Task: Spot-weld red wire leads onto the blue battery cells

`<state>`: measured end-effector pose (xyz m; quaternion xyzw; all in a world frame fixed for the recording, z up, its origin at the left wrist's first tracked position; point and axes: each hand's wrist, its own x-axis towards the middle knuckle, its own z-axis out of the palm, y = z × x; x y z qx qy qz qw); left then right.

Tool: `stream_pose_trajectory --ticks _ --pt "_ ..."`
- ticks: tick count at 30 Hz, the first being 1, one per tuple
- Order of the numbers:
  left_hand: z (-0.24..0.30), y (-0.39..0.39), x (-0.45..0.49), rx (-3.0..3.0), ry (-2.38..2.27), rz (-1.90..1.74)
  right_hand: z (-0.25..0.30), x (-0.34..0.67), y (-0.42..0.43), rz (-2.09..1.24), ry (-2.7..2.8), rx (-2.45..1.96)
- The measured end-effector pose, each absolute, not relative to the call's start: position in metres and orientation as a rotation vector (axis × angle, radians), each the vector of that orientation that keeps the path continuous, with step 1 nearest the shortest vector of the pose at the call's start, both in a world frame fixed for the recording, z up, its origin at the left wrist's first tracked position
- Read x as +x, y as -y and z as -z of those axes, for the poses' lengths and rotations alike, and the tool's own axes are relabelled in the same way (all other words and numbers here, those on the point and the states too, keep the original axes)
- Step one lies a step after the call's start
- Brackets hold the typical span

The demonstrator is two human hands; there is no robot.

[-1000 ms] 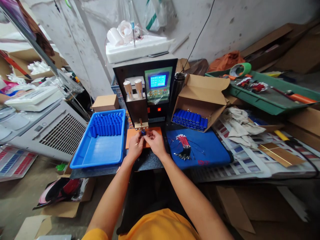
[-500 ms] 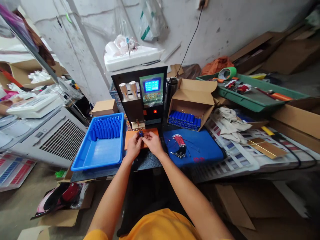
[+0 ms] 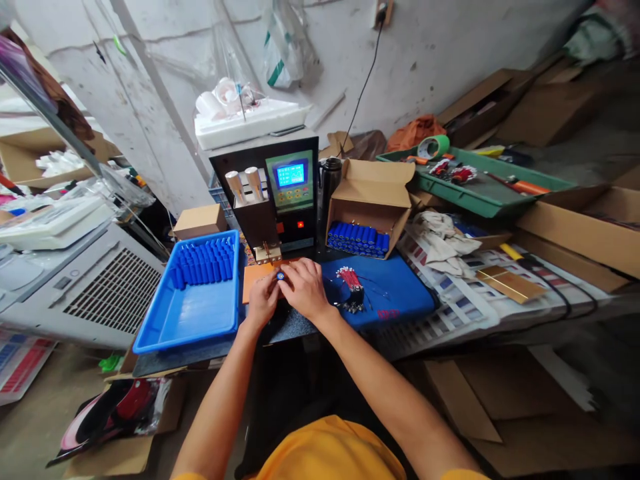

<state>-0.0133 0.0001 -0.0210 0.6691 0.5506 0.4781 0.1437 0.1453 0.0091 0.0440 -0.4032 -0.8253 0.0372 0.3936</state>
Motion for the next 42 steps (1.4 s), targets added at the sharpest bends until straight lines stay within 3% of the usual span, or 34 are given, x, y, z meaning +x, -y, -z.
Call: stream_pose_trajectory --ticks 9,15,18,21,30,42 --pt "0.027 0.005 -0.013 1.909 -1.544 -1.382 -0.032 0.159 -0.011 -0.214 2.116 -1.019" --pt "0.029 0.010 -0.010 1.756 -1.530 -1.428 -0.015 0.184 -0.021 -0.865 1.402 -1.117" --pt "0.027 0.014 -0.009 1.792 -1.553 -1.421 -0.009 0.202 -0.031 -1.013 1.089 -1.116" --pt "0.024 0.017 -0.010 1.846 -1.587 -1.408 -0.008 0.227 -0.045 -0.884 0.997 -1.178" --pt "0.018 0.019 -0.006 2.031 -1.654 -1.391 -0.010 0.311 -0.098 0.056 1.239 -1.478" --pt "0.023 0.016 -0.008 2.189 -1.672 -1.375 0.005 0.318 -0.118 0.166 1.496 -1.867"
